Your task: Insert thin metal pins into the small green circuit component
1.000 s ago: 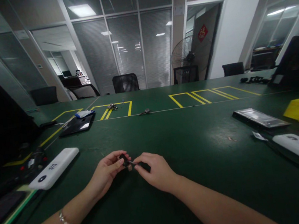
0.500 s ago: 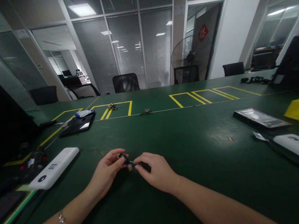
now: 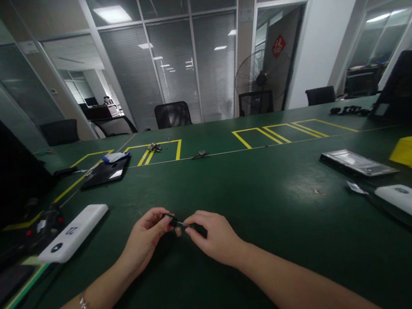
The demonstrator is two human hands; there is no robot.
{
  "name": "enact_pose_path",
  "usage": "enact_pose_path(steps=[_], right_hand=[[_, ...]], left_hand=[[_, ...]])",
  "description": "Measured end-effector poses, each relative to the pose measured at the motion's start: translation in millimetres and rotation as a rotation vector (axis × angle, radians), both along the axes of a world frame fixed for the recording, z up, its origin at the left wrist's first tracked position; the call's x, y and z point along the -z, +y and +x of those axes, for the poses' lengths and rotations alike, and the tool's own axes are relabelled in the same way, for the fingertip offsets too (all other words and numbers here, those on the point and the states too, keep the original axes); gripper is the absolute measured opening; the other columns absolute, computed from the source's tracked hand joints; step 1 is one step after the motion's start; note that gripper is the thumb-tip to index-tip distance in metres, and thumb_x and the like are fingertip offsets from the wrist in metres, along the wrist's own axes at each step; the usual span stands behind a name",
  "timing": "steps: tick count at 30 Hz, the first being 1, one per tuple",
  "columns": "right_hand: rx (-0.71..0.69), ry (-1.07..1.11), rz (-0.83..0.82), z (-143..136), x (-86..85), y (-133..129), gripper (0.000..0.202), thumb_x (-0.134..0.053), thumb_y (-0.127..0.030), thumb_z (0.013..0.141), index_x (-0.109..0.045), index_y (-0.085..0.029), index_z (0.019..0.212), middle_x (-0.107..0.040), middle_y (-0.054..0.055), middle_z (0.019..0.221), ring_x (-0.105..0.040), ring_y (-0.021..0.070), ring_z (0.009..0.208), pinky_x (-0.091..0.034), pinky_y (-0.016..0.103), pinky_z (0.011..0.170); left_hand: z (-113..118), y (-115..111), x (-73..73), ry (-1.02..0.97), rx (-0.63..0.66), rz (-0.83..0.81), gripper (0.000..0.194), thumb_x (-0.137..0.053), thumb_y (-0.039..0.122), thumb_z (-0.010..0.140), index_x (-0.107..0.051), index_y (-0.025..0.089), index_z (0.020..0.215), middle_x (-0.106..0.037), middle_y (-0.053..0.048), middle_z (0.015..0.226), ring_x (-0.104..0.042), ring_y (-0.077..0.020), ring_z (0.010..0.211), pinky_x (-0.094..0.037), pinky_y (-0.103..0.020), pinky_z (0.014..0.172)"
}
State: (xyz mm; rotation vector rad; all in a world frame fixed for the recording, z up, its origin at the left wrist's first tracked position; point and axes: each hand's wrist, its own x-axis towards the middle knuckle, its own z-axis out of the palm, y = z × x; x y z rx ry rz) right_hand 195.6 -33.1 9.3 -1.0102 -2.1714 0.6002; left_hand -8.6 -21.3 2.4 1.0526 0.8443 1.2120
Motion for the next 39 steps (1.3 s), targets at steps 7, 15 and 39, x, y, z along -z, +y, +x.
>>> enact_pose_path(steps=[7, 15, 39], right_hand=[[-0.001, -0.008, -0.009, -0.7, -1.6, -0.8, 0.017, -0.052, -0.022, 0.092, -0.065, -0.022, 0.103, -0.066, 0.003, 0.092, -0.061, 0.0160, 0.081, -0.047, 0.028, 0.070], [-0.002, 0.007, 0.000, -0.6, 0.4, 1.3, 0.018, -0.052, -0.022, 0.092, -0.066, -0.022, 0.104, -0.067, 0.003, 0.092, -0.062, 0.0171, 0.083, -0.048, 0.029, 0.074], [-0.002, 0.020, -0.011, -0.3, 0.3, 1.3, 0.016, -0.051, -0.020, 0.092, -0.065, -0.020, 0.101, -0.066, 0.003, 0.093, -0.061, 0.0162, 0.083, -0.046, 0.028, 0.073]], left_hand=[[-1.2, 0.6, 1.9, 0.031, 0.004, 0.027, 0.011, -0.072, 0.017, 0.078, -0.066, 0.017, 0.087, -0.068, 0.000, 0.081, -0.066, -0.0140, 0.071, -0.051, -0.027, 0.072], [-1.2, -0.9, -0.3, 0.117, 0.025, 0.011, 0.020, -0.073, 0.021, 0.076, -0.069, 0.016, 0.095, -0.071, -0.004, 0.083, -0.067, -0.0165, 0.071, -0.051, -0.031, 0.075], [-0.2, -2.0, 1.1, 0.127, 0.054, 0.075, 0.015, -0.068, 0.015, 0.079, -0.065, 0.013, 0.094, -0.073, -0.005, 0.081, -0.068, -0.0178, 0.071, -0.052, -0.034, 0.075]])
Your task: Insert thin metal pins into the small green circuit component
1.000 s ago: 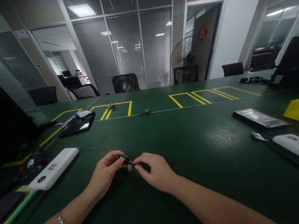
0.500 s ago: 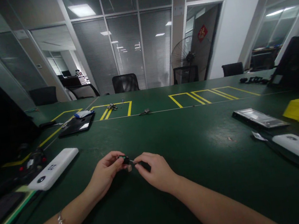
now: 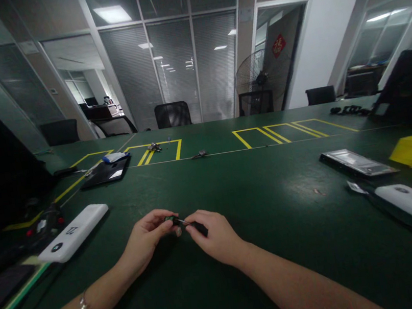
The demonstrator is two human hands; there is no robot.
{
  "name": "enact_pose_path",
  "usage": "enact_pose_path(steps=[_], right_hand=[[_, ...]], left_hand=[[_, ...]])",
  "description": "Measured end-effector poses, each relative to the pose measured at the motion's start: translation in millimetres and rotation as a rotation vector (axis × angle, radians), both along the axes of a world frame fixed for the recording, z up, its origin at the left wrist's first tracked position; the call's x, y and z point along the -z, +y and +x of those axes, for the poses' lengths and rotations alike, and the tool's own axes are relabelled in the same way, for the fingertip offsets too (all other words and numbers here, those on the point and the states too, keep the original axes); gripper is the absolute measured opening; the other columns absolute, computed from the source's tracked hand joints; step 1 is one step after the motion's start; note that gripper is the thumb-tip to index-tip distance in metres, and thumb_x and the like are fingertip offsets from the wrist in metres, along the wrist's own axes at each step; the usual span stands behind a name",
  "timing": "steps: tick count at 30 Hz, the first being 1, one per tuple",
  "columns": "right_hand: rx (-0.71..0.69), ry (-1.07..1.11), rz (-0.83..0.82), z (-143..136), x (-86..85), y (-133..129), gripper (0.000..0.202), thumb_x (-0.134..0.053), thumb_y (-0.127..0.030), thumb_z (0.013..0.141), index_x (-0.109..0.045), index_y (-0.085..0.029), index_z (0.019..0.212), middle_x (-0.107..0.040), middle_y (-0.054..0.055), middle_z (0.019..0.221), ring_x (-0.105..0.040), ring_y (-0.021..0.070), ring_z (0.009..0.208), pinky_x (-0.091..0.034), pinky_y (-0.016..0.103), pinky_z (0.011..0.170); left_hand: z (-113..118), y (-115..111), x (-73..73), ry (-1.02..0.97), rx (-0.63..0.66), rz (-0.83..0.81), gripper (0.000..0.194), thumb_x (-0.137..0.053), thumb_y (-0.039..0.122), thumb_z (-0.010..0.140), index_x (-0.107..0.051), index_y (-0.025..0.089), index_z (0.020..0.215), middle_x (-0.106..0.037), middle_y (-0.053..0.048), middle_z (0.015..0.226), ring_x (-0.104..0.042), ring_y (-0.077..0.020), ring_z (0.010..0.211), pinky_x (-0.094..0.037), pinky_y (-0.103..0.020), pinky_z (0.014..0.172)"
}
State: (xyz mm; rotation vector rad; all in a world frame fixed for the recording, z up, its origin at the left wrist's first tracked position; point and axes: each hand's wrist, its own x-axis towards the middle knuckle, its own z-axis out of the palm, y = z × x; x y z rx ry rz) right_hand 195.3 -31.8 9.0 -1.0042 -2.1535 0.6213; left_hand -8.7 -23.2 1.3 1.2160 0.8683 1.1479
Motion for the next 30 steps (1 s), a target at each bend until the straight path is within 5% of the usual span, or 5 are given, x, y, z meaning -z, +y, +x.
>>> enact_pose_path(steps=[30], right_hand=[[-0.014, -0.009, 0.002, 1.4, 2.3, -0.1, 0.018, -0.051, -0.021, 0.092, -0.065, -0.021, 0.104, -0.066, 0.003, 0.094, -0.062, 0.0160, 0.084, -0.047, 0.028, 0.073]], left_hand=[[-3.1, -1.6, -0.3, 0.197, 0.000, 0.166, 0.013, -0.066, 0.015, 0.081, -0.066, 0.014, 0.094, -0.071, -0.003, 0.078, -0.066, -0.0166, 0.074, -0.051, -0.030, 0.074]])
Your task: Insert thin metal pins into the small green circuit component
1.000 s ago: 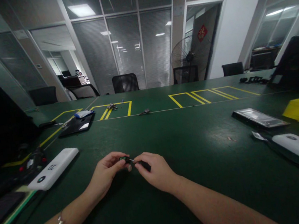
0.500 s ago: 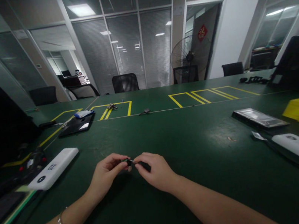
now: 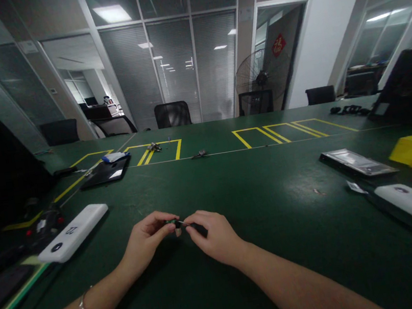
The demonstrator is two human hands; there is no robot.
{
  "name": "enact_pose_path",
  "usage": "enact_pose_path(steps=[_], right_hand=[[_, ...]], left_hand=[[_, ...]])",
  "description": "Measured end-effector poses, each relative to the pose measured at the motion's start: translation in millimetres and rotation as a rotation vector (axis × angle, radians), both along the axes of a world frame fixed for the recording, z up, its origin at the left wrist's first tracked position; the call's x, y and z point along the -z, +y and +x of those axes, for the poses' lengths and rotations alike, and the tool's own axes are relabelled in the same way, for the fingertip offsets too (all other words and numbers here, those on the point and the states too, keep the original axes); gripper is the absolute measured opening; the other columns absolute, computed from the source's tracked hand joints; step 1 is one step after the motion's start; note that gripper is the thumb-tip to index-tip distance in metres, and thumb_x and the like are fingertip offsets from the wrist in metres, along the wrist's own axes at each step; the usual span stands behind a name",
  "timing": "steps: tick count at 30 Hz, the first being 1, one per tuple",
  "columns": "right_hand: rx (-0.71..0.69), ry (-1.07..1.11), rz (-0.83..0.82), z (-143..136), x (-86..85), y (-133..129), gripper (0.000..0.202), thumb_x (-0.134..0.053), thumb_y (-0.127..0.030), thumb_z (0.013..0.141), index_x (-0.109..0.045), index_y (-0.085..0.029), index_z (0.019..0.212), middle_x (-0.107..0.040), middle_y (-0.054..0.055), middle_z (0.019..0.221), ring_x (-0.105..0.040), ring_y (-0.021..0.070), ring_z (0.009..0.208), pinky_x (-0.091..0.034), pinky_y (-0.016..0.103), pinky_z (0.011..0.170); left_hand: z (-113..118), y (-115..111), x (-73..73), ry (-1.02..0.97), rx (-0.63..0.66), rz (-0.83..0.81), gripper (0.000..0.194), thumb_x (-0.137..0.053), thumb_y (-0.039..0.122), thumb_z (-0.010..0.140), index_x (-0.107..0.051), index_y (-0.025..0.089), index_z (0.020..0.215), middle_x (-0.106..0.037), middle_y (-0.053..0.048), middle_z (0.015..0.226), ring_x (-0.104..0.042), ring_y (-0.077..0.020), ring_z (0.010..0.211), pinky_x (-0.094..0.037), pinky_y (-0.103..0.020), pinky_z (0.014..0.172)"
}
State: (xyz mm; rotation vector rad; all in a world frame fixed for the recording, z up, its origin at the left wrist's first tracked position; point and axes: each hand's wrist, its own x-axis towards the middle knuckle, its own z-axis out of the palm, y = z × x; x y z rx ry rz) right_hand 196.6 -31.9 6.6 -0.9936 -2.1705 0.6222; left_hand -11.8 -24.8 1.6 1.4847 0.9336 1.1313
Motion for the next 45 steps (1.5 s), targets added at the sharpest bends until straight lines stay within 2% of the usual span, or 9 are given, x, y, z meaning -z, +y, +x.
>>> enact_pose_path(steps=[4, 14, 20, 25, 38, 45], right_hand=[[-0.007, 0.004, 0.010, -0.2, 2.0, 1.2, 0.018, -0.052, -0.021, 0.091, -0.065, -0.021, 0.103, -0.066, 0.003, 0.093, -0.062, 0.0160, 0.083, -0.047, 0.028, 0.073], [-0.029, 0.038, 0.008, 0.5, -3.2, -1.4, 0.017, -0.051, -0.019, 0.092, -0.065, -0.021, 0.103, -0.066, 0.002, 0.092, -0.061, 0.0149, 0.083, -0.046, 0.026, 0.071], [-0.024, -0.016, 0.019, 0.5, -1.3, 0.4, 0.020, -0.051, -0.020, 0.092, -0.066, -0.022, 0.105, -0.066, 0.003, 0.093, -0.061, 0.0162, 0.082, -0.046, 0.028, 0.071], [-0.034, -0.011, 0.014, 1.0, -2.4, 0.0, 0.020, -0.050, -0.020, 0.092, -0.066, -0.021, 0.105, -0.066, 0.004, 0.092, -0.061, 0.0165, 0.082, -0.047, 0.029, 0.073], [-0.020, -0.006, 0.008, 0.1, -2.8, -0.2, 0.019, -0.050, -0.022, 0.093, -0.066, -0.021, 0.104, -0.066, 0.004, 0.093, -0.061, 0.0162, 0.082, -0.047, 0.028, 0.072], [-0.018, -0.018, -0.004, -0.5, -3.7, -2.0, 0.019, -0.051, -0.022, 0.093, -0.065, -0.023, 0.106, -0.066, 0.002, 0.092, -0.061, 0.0155, 0.080, -0.047, 0.027, 0.070]], left_hand=[[0.4, -1.9, -2.5, 0.032, 0.001, 0.000, 0.014, -0.068, 0.015, 0.079, -0.068, 0.014, 0.093, -0.071, -0.004, 0.080, -0.066, -0.0168, 0.074, -0.051, -0.029, 0.072], [2.5, -1.1, -5.9, -0.077, -0.014, -0.099, 0.012, -0.069, 0.015, 0.077, -0.069, 0.012, 0.089, -0.073, -0.005, 0.078, -0.066, -0.0158, 0.069, -0.053, -0.029, 0.069], [1.7, -4.0, -6.5, 0.002, -0.031, -0.089, 0.017, -0.074, 0.016, 0.072, -0.072, 0.014, 0.088, -0.075, -0.006, 0.085, -0.069, -0.0195, 0.079, -0.055, -0.031, 0.072], [2.2, -3.3, -6.8, -0.026, -0.021, -0.098, 0.016, -0.074, 0.015, 0.071, -0.072, 0.014, 0.087, -0.075, -0.006, 0.085, -0.069, -0.0191, 0.076, -0.055, -0.031, 0.071], [3.1, -1.9, -2.0, -0.057, 0.010, -0.135, 0.015, -0.071, 0.018, 0.077, -0.068, 0.014, 0.091, -0.072, -0.006, 0.086, -0.067, -0.0171, 0.075, -0.052, -0.031, 0.073], [2.5, -1.2, -1.1, -0.151, 0.078, -0.169, 0.014, -0.063, 0.021, 0.085, -0.068, 0.016, 0.097, -0.068, -0.008, 0.102, -0.063, -0.0192, 0.087, -0.050, -0.036, 0.083]])
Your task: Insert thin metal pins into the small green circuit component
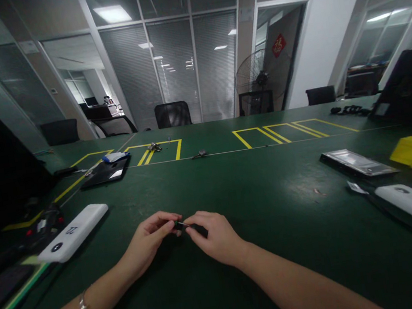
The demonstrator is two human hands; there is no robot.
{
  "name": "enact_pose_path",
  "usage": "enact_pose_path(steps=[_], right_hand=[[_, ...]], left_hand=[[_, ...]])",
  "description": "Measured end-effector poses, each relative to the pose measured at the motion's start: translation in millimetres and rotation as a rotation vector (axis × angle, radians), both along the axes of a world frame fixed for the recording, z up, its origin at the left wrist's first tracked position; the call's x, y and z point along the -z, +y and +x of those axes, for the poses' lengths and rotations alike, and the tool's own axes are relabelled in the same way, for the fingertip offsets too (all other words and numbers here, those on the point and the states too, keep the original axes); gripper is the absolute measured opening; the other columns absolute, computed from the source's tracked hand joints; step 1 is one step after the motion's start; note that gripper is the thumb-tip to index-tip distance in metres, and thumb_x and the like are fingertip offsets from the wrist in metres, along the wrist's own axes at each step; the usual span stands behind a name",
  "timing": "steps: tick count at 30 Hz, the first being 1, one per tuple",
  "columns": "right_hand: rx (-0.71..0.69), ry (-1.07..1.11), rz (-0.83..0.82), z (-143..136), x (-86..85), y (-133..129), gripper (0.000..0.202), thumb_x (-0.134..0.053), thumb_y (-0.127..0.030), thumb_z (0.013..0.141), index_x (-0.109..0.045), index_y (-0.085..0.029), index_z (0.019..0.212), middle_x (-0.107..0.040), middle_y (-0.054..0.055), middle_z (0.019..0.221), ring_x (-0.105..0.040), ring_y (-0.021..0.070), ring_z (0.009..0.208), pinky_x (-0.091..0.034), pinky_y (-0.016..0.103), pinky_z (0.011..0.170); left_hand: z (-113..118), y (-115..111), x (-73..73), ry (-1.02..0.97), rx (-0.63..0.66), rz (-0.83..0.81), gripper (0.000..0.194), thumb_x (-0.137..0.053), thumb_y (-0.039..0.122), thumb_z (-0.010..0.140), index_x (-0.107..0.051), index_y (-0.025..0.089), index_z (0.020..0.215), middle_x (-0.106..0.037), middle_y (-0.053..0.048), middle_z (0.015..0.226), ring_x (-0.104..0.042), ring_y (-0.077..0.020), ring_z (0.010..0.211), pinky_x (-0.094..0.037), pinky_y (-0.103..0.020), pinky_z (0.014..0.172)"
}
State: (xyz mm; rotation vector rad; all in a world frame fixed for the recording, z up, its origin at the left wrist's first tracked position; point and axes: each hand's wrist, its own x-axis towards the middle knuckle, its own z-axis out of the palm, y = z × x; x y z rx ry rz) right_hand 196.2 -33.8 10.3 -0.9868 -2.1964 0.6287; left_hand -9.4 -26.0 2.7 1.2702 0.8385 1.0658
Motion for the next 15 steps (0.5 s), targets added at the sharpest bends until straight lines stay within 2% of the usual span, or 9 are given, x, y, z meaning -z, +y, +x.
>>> enact_pose_path(steps=[3, 7, 15], right_hand=[[0.012, -0.013, 0.003, -0.2, 1.0, 0.9, 0.019, -0.051, -0.023, 0.093, -0.065, -0.022, 0.106, -0.066, 0.003, 0.092, -0.061, 0.0160, 0.081, -0.047, 0.028, 0.071], [0.022, -0.012, 0.004, 0.4, 2.1, 1.5, 0.019, -0.051, -0.024, 0.093, -0.064, -0.022, 0.107, -0.066, 0.003, 0.095, -0.062, 0.0165, 0.083, -0.048, 0.029, 0.073], [0.018, -0.032, 0.031, 0.1, 2.7, 1.8, 0.019, -0.050, -0.023, 0.093, -0.065, -0.021, 0.104, -0.067, 0.004, 0.093, -0.062, 0.0168, 0.083, -0.048, 0.029, 0.074]], left_hand=[[-0.6, 1.2, 1.1, -0.043, -0.014, -0.056, 0.021, -0.066, 0.020, 0.082, -0.067, 0.018, 0.102, -0.067, -0.008, 0.105, -0.063, -0.0192, 0.088, -0.050, -0.036, 0.083], [-0.8, 2.0, 1.7, -0.045, 0.005, -0.096, 0.021, -0.068, 0.023, 0.080, -0.068, 0.016, 0.100, -0.070, -0.008, 0.098, -0.064, -0.0181, 0.083, -0.049, -0.036, 0.084], [1.3, 1.1, -1.1, 0.129, -0.002, 0.044, 0.015, -0.064, 0.024, 0.083, -0.070, 0.018, 0.096, -0.069, -0.005, 0.093, -0.063, -0.0185, 0.084, -0.051, -0.031, 0.077]])
